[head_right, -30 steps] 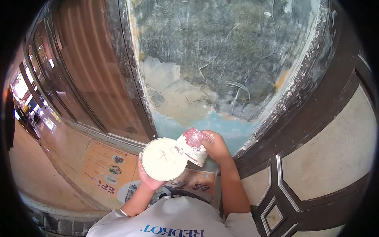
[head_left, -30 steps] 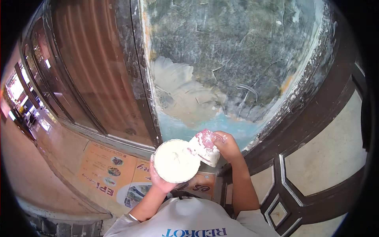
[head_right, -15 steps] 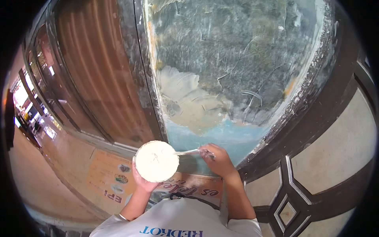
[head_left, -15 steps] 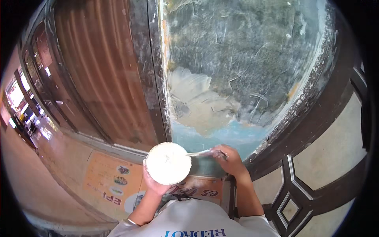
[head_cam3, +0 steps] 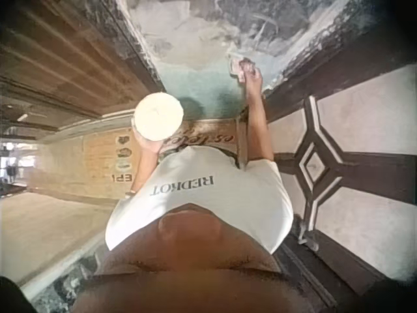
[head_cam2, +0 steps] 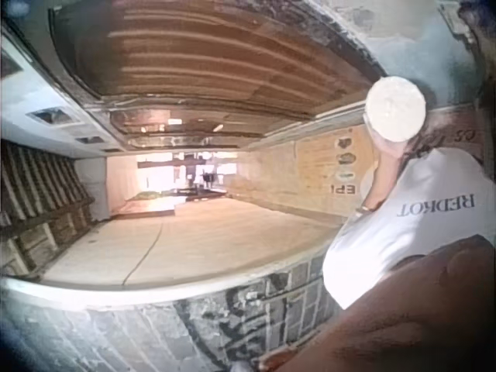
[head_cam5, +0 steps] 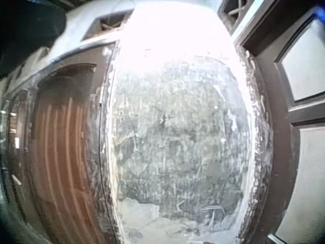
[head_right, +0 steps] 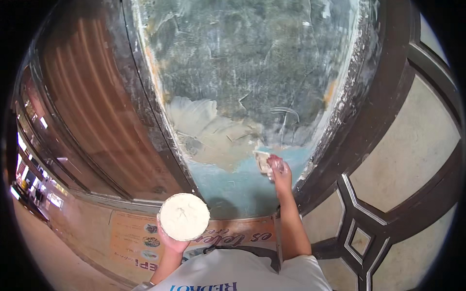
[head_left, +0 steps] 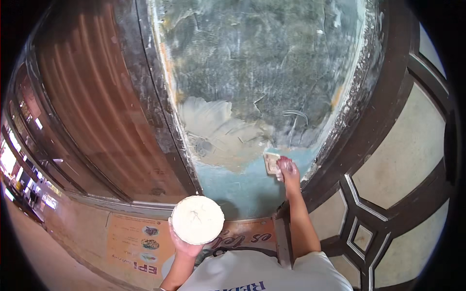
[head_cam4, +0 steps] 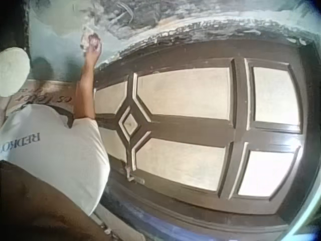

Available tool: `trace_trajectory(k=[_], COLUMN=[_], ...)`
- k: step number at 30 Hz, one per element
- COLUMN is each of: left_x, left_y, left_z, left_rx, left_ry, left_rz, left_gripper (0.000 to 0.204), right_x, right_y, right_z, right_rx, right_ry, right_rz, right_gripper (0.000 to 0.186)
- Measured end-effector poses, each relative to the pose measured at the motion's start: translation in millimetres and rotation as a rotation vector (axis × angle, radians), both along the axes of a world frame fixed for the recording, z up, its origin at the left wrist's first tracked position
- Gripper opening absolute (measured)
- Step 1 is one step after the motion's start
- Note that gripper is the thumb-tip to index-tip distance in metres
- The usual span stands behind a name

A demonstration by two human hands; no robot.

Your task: The person applies a coating of white putty to a section of wall using a putty knife. They pick up the putty from a round container and spread it across the surface with multiple strokes.

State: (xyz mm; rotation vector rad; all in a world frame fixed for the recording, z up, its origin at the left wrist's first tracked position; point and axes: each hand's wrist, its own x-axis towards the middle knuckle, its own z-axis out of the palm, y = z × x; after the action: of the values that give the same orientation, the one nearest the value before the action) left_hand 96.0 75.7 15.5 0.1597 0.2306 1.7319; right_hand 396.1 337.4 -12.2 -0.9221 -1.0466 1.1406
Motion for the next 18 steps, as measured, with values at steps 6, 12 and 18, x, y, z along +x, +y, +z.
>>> trace_trajectory(k=[6, 12, 18], left_x=[10.3, 22.5, 43.5], left_y=[-2.7, -1.6, -1.3], left_z=[2.3, 7.2, 13.8], left_rx=[0.009, -0.047, 0.006], left_ry=[0.011, 0.014, 0.009], left_rz=[-0.018, 0.056, 0.072], left_gripper=[0.072, 0.069, 0.069], right_x=[-18.9, 0.3, -8.5], right_y=[35.1, 59.0, 47.6], right_z=[10.2, 2.0, -21.1], right_rx=[0.015, 0.043, 0.098], right_ry=[-0.003, 0.089, 0.092], right_rz=[0.08, -0.142, 0.014], right_gripper=[0.03, 0.03, 0.028])
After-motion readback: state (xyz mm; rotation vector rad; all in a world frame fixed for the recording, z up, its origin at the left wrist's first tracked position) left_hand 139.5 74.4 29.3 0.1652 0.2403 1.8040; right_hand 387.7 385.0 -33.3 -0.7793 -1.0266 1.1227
